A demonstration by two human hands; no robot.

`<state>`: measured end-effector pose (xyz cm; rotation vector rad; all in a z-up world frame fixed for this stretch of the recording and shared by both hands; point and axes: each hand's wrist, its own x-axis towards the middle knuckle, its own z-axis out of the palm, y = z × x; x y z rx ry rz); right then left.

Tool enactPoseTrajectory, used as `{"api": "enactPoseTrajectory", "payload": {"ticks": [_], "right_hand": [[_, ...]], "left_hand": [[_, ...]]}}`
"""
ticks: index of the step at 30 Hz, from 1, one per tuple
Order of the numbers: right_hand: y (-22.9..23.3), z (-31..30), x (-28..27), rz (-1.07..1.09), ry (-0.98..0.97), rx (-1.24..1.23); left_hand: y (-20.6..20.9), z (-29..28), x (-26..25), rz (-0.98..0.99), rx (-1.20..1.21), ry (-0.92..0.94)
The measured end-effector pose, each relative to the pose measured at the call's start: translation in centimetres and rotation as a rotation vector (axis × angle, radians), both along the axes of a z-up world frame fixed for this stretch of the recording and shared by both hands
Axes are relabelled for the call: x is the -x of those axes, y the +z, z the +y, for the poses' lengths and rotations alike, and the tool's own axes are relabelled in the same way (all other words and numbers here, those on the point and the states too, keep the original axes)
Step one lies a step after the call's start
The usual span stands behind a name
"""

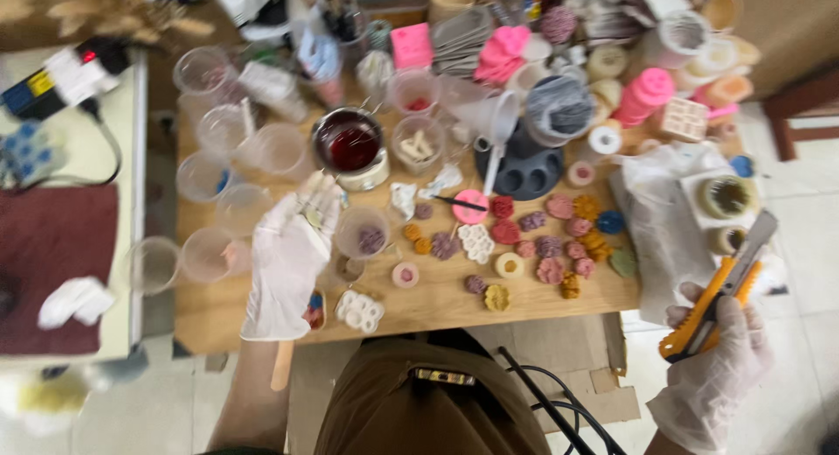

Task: The person uses a utility knife to trim wax from a silicone mold, places small decorative wax pieces into a container using a spoon, and then pours red liquid wax from a small pot into molds.

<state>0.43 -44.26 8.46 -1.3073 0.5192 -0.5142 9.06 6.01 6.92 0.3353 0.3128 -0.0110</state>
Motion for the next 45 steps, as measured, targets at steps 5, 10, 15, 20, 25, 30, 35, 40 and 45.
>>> {"api": "enactPoseTrajectory", "payload": {"ticks": [5, 10, 15, 20, 25, 30, 35, 40, 45], "right_hand": [[-1.1, 0.7, -3.2, -0.099, 0.161, 0.216], [-1.4, 2.6, -6.8, -0.048, 0.343, 0.043], [-0.8, 5.9, -8.7, 0.001, 0.484, 0.057], [-1.2, 9.1, -10.1, 0.091, 0.623, -0.008], [-2.8, 12.7, -11.3, 0.097, 0.712, 0.047], [-4.3, 16.9, -12.0, 0.17, 0.741, 0.089], [-8.4, 21.8, -13.0, 0.137, 0.751, 0.091], [-15.2, 28.1, -16.2, 0.266, 0.772, 0.106], [-19.0, 42.0, -18.6, 0.447, 1.049, 0.018]], "left_hand": [[1.2, 4.8, 5.1, 0.017, -0.13, 0.204], [0.9, 7.3, 11.7, 0.001, -0.142, 0.401], [0.3, 7.0, 17.1, 0.034, -0.16, 0.564], [0.4, 7.1, 19.7, 0.091, -0.188, 0.661], [0.3, 8.4, 20.7, 0.089, -0.168, 0.709], [-0.7, 12.4, 21.0, 0.123, -0.152, 0.748], [-1.7, 20.3, 20.8, 0.117, -0.053, 0.704], [-3.2, 33.4, 20.4, 0.143, -0.119, 0.622], [-1.9, 46.1, 21.4, 0.086, -0.055, 0.547]]}}
